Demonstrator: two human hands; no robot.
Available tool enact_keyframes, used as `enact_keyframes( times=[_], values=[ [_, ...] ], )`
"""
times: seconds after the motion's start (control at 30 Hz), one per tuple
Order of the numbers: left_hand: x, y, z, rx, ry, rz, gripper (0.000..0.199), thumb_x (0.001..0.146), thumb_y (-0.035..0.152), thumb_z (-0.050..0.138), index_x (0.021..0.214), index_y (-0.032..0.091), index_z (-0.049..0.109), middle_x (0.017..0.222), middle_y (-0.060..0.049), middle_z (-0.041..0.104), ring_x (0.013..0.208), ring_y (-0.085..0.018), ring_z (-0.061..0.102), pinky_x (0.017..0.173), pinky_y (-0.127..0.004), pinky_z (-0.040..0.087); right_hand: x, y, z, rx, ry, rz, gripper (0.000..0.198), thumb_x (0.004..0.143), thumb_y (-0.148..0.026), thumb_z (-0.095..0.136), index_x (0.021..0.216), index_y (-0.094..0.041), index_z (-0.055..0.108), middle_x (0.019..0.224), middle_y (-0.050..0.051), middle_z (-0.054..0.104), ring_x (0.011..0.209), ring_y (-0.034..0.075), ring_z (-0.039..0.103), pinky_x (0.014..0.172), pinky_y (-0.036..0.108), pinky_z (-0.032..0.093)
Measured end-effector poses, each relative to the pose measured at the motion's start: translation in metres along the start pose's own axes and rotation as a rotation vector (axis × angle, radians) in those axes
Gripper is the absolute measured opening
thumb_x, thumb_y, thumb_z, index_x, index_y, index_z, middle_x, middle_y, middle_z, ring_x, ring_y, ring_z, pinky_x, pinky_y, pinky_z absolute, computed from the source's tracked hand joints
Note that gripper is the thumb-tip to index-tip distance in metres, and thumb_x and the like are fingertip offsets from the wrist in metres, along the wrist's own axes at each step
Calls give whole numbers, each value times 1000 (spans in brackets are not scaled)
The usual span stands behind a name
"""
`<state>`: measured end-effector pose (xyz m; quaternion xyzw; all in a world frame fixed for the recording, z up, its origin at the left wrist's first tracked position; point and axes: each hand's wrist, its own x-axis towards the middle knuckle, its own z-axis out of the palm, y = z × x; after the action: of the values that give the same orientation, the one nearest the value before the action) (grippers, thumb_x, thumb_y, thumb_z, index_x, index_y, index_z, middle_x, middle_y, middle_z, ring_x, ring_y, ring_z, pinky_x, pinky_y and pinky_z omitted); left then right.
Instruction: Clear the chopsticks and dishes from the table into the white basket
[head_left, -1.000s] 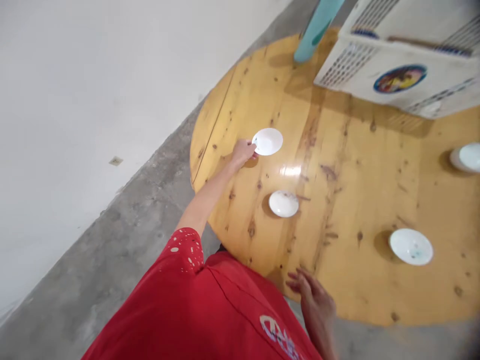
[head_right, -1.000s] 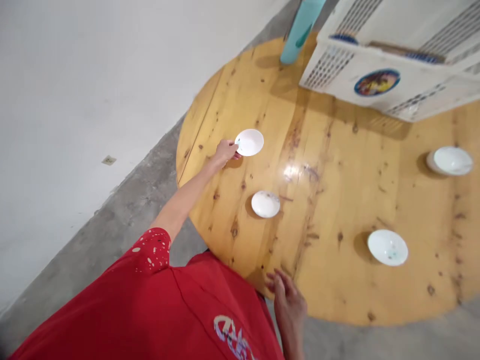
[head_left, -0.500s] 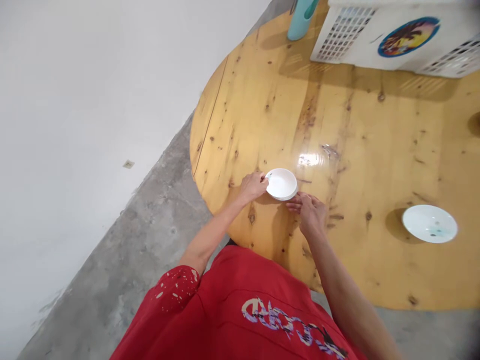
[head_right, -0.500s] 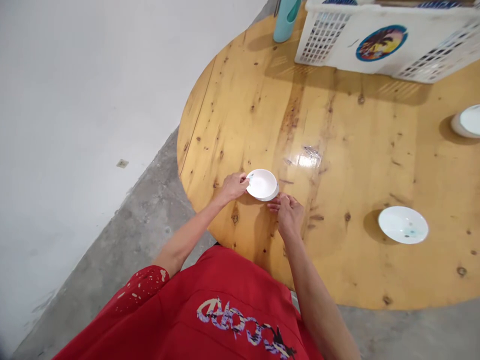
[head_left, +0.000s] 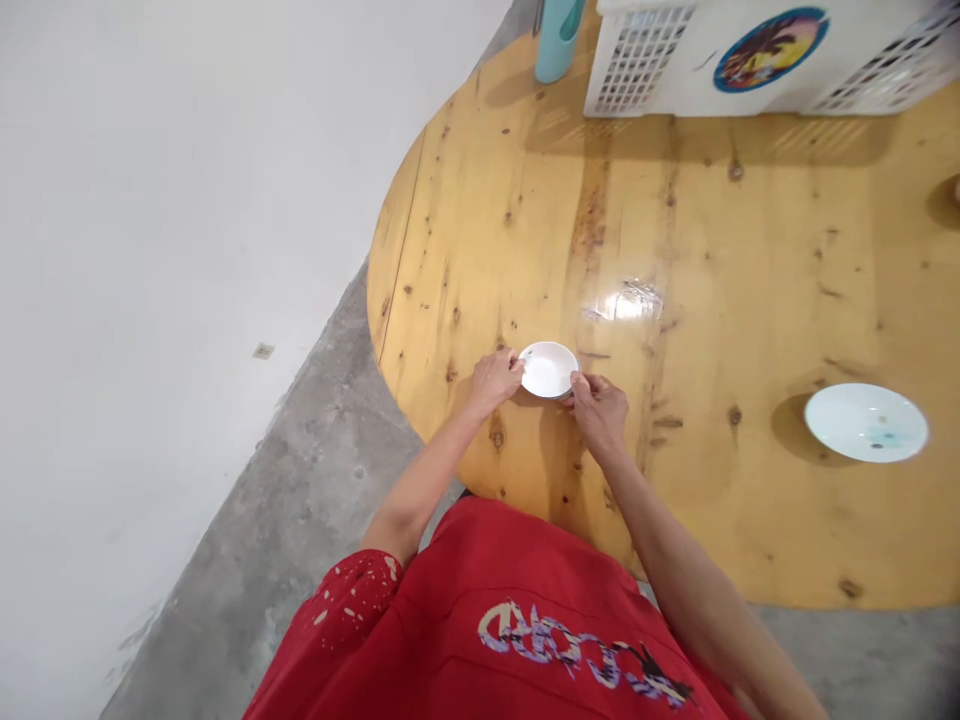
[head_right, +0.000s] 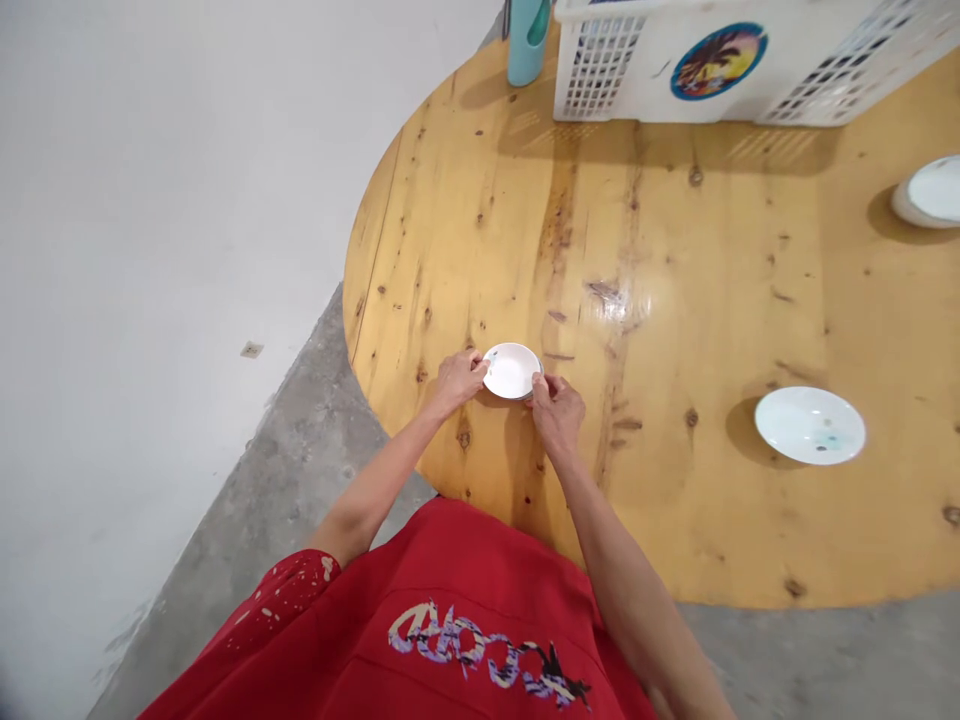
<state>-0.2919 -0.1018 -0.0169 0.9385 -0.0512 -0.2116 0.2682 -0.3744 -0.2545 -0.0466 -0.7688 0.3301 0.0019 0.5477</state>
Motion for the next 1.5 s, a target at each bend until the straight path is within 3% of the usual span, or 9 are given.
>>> enact_keyframes(
  times=[0.27, 0.47, 0.63, 0.9, 1.07, 1.23, 1.5],
  values=[
    [-3, 4, 0, 25, -3, -29, 20, 98, 32, 52, 95, 19, 67, 92, -6, 74, 84, -19, 65, 78, -29, 43, 11, 13, 7, 23, -10, 2, 40, 86, -43, 54, 101, -10, 72, 70, 10, 69, 63, 25, 67, 63, 35, 55],
    [-3, 6, -3, 86, -64, -1, 26, 100, 32, 48, 105, 18, 68, 109, -13, 74, 100, -24, 68, 85, -29, 45, 9, -2, 9, -198, -29, -64, 33, 90, -38, 46, 83, -15, 68, 74, 13, 70, 74, 25, 66, 69, 31, 50],
    [3, 5, -2, 105, -98, -16, 23, 98, 30, 49, 101, 19, 69, 107, -11, 76, 99, -23, 69, 81, -28, 45, 12, -10, 8, -213, 8, -41, 24, 86, -30, 50, 79, -16, 68, 72, 9, 70, 73, 23, 66, 69, 28, 47],
    [-24, 2, 17, 44, -148, 58, 21, 94, 30, 51, 93, 18, 68, 94, -8, 76, 86, -20, 67, 74, -28, 44, -27, 11, -11, -143, 43, 29, 25, 82, -30, 49, 68, -16, 65, 61, 5, 64, 62, 20, 62, 58, 25, 44],
    [-43, 32, 34, 36, -232, 146, 20, 93, 28, 52, 93, 18, 70, 94, -8, 76, 87, -21, 67, 76, -29, 45, -49, 27, -47, -120, 125, 76, 28, 80, -35, 49, 69, -16, 66, 57, 4, 61, 57, 20, 60, 55, 26, 43],
    [-55, 75, 51, -16, -206, 173, 18, 93, 28, 51, 91, 20, 67, 91, -6, 74, 85, -19, 66, 76, -28, 45, -47, 29, -98, -112, 191, 52, 29, 78, -39, 52, 74, -15, 69, 61, 4, 63, 59, 20, 61, 57, 27, 45],
    [-54, 189, 109, -186, -72, 199, 15, 95, 32, 53, 91, 22, 64, 89, -1, 73, 82, -15, 63, 74, -24, 45, 4, 49, -210, -7, 281, -54, 38, 80, -46, 52, 88, -15, 72, 73, 7, 69, 65, 23, 66, 62, 31, 52]
  ],
)
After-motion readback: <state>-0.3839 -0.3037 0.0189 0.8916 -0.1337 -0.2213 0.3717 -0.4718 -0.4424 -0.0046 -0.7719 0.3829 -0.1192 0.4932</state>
